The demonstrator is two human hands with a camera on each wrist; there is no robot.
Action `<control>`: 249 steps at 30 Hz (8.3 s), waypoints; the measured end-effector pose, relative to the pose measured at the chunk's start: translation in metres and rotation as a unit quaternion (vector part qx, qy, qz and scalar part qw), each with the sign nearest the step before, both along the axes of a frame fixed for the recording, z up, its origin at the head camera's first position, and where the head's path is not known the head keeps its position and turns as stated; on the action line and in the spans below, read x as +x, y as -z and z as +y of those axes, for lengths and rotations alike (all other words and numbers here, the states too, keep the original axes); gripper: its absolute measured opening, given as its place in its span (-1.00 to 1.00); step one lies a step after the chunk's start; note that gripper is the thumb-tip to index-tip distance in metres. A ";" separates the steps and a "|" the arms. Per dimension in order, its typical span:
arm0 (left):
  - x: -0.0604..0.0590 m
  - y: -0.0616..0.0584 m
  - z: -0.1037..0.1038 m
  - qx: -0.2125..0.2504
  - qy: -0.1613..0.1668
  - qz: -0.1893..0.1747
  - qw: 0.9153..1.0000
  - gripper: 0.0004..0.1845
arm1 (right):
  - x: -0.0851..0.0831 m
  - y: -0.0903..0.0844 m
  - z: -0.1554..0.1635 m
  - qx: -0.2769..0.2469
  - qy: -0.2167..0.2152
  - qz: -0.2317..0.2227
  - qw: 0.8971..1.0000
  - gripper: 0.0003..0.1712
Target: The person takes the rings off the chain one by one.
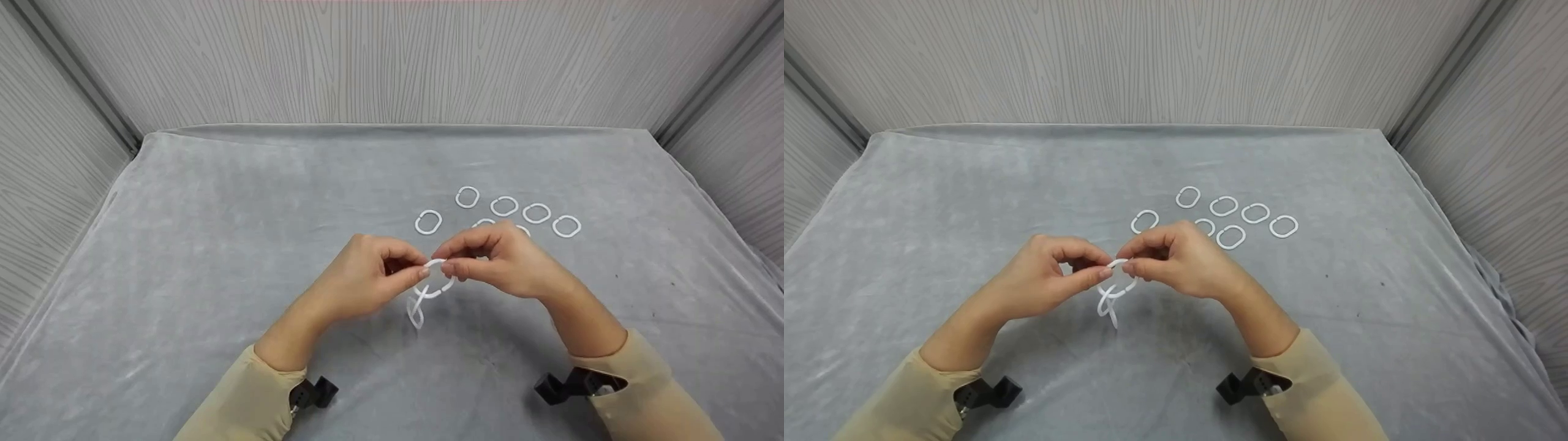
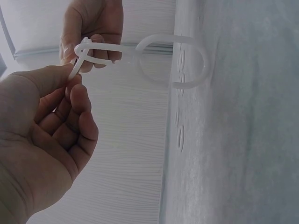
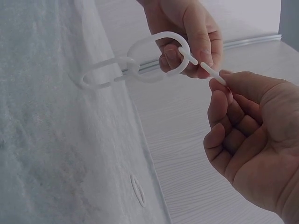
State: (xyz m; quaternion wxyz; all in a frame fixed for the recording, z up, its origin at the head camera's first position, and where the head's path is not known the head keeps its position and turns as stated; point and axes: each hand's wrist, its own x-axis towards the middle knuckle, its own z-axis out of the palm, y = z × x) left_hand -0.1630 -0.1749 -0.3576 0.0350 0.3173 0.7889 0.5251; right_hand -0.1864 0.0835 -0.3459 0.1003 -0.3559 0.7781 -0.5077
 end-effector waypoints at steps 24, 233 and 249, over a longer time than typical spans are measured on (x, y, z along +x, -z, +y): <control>0.001 0.007 0.008 0.078 -0.114 0.077 0.987 -0.86 | -0.002 -0.009 0.002 -0.125 0.196 -0.007 0.973 -0.82; -0.001 0.003 0.004 0.124 -0.155 0.153 0.968 -0.96 | -0.012 -0.007 0.007 -0.165 0.260 -0.101 0.946 -0.90; -0.002 0.000 0.000 0.130 -0.165 0.148 0.966 -0.95 | -0.025 0.009 0.012 -0.116 0.275 -0.148 0.943 -0.80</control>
